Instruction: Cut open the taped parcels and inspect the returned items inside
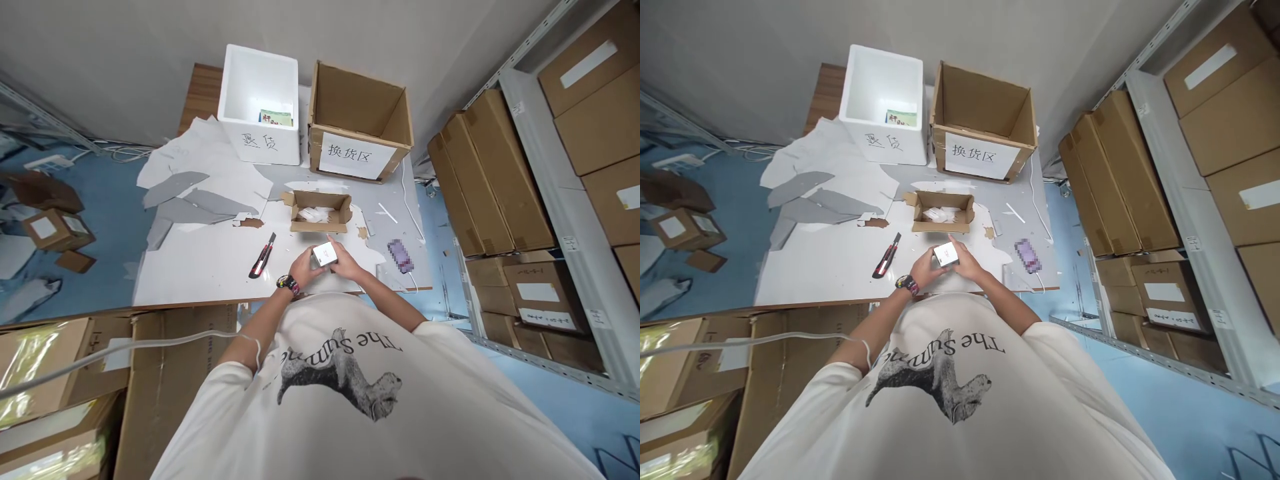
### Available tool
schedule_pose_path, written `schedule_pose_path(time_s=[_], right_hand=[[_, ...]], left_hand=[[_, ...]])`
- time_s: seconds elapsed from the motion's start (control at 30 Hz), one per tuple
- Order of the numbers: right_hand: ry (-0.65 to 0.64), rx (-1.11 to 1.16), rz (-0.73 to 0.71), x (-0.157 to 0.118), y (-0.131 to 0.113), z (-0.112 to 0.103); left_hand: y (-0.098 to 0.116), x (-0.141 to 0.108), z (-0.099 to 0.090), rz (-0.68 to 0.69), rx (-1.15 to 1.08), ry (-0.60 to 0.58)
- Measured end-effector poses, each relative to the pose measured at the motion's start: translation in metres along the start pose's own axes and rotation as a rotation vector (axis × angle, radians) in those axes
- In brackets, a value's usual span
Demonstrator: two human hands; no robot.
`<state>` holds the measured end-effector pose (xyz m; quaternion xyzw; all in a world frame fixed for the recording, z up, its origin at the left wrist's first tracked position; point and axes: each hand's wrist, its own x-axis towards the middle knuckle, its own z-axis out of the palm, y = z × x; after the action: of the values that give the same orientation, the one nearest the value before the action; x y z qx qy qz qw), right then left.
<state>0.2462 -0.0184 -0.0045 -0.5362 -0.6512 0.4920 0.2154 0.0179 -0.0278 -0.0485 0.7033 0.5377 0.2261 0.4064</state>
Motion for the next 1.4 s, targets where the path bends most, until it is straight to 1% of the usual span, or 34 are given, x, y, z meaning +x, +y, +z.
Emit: schedule_pose_path(time_s=[0.1,0.2,0.3,0.43,0.53,0.63,0.7,0.77,0.83,0.97,1.03,1.13,1.27,1.33,1.4], right_hand=[[-0.008,0.001,-0.018,-0.011,-0.009,-0.001],[-0.013,-0.179,-0.014,-0.017,-0.024,0.001],[-0.051,-0.414,-0.030,-0.019,-0.040,0.003],[-0.139,-0.606,-0.129,-0.024,-0.059,0.002],[-0.188,-0.779,-0.185,-0.025,-0.070,0.001],[-0.249,-0.929,-0.234,-0.018,-0.080,-0.001],[-0.313,-0.991,-0.226,-0.012,-0.086,-0.005],[-0.372,-1.015,-0.209,-0.008,-0.089,-0.009],[-0.398,-1.000,-0.225,-0.009,-0.087,-0.015],[-0.365,-0.925,-0.293,-0.015,-0.075,-0.024],[-0.357,-0.905,-0.292,-0.015,-0.072,-0.026],[-0.361,-0.915,-0.284,-0.010,-0.073,-0.030],[-0.347,-0.885,-0.352,-0.006,-0.075,-0.040],[-0.327,-0.854,-0.347,-0.005,-0.072,-0.046],[-0.273,-0.791,-0.301,-0.001,-0.065,-0.050]], left_hand=[[0.010,-0.007,0.012,-0.020,0.071,0.059],[0.017,-0.014,0.018,-0.009,0.127,0.051],[0.017,-0.019,0.016,0.010,0.107,0.006],[0.016,-0.021,0.004,0.017,0.094,-0.050],[0.020,-0.015,-0.001,-0.062,0.184,-0.103],[0.027,-0.007,0.000,-0.161,0.277,-0.130],[0.032,-0.003,0.002,-0.189,0.319,-0.152],[0.035,-0.002,0.003,-0.204,0.340,-0.157],[0.037,-0.003,0.003,-0.221,0.346,-0.149],[0.038,-0.007,0.002,-0.210,0.348,-0.138],[0.039,-0.006,0.003,-0.194,0.349,-0.149],[0.039,-0.003,0.004,-0.201,0.355,-0.163],[0.037,0.003,-0.001,-0.232,0.347,-0.144],[0.035,0.008,-0.006,-0.207,0.355,-0.146],[0.033,0.014,-0.009,-0.168,0.362,-0.164]])
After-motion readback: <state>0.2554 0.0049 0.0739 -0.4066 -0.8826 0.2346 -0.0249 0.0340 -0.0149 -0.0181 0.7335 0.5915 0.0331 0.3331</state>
